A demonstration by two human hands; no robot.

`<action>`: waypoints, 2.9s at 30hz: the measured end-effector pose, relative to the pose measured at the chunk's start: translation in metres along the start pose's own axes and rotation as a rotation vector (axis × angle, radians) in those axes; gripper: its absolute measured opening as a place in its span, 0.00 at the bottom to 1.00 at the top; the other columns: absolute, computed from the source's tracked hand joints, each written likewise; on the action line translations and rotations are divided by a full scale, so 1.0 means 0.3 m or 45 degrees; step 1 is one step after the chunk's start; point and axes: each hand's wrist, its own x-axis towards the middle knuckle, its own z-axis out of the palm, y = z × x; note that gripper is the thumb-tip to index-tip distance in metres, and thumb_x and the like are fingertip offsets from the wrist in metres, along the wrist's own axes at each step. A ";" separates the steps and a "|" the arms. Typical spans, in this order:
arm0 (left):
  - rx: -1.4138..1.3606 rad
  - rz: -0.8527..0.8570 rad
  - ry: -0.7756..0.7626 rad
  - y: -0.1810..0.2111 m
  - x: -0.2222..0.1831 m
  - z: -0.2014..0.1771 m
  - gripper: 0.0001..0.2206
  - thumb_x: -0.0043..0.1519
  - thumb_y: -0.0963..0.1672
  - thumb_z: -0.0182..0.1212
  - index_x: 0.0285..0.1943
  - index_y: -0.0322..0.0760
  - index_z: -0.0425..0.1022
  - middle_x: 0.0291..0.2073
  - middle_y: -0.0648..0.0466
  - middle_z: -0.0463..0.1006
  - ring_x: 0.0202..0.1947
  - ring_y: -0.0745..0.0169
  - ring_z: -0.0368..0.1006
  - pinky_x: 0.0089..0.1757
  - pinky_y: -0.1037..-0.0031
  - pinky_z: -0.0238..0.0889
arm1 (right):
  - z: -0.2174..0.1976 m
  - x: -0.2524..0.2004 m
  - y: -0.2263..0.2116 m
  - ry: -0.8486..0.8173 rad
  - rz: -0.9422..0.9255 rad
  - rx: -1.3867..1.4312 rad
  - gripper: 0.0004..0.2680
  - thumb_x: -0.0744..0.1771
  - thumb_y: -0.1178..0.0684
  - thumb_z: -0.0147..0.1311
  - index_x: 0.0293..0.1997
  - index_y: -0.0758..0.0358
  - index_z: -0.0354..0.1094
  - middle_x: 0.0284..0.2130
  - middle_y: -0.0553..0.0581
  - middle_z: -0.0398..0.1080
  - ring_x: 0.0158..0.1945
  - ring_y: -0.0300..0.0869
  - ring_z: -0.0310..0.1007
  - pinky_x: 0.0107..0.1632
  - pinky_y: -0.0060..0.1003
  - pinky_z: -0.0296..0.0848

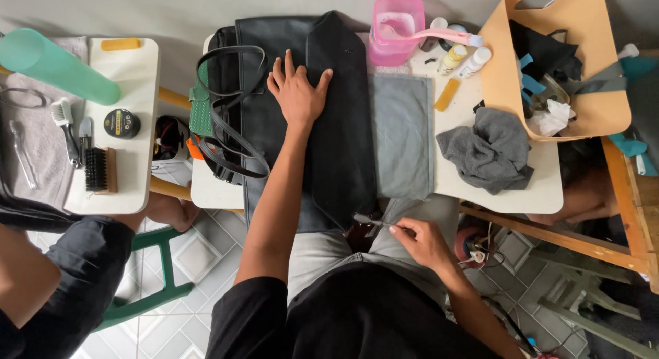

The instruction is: Cleaning a black leather bag by applying a liquid with a brush and wiping it with a cloth.

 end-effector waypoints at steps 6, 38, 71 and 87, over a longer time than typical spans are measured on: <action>0.017 0.005 0.006 -0.005 0.002 0.005 0.26 0.61 0.59 0.61 0.34 0.30 0.78 0.67 0.35 0.66 0.69 0.34 0.53 0.64 0.47 0.41 | 0.044 -0.007 0.049 -0.050 0.013 0.059 0.09 0.66 0.51 0.57 0.32 0.66 0.77 0.16 0.48 0.70 0.17 0.34 0.57 0.22 0.31 0.57; -0.001 -0.047 -0.098 0.021 0.011 -0.041 0.30 0.61 0.60 0.57 0.38 0.25 0.80 0.70 0.36 0.63 0.72 0.35 0.50 0.65 0.46 0.38 | -0.292 1.037 -0.288 0.461 -0.206 -0.989 0.07 0.67 0.59 0.49 0.33 0.71 0.73 0.29 0.74 0.74 0.31 0.67 0.74 0.34 0.58 0.72; -0.029 -0.073 -0.092 0.000 0.000 0.001 0.28 0.62 0.61 0.60 0.45 0.31 0.76 0.70 0.40 0.63 0.72 0.36 0.50 0.66 0.45 0.37 | -0.166 0.427 -0.108 0.152 -0.135 -0.048 0.06 0.70 0.53 0.47 0.40 0.57 0.71 0.27 0.55 0.74 0.31 0.48 0.69 0.36 0.44 0.66; -0.043 0.009 0.012 0.006 0.000 -0.011 0.28 0.61 0.58 0.63 0.49 0.29 0.75 0.67 0.37 0.66 0.70 0.34 0.52 0.65 0.49 0.39 | -0.047 0.153 -0.141 -0.150 -0.123 -0.284 0.06 0.64 0.52 0.56 0.36 0.60 0.78 0.14 0.50 0.71 0.14 0.42 0.64 0.23 0.39 0.62</action>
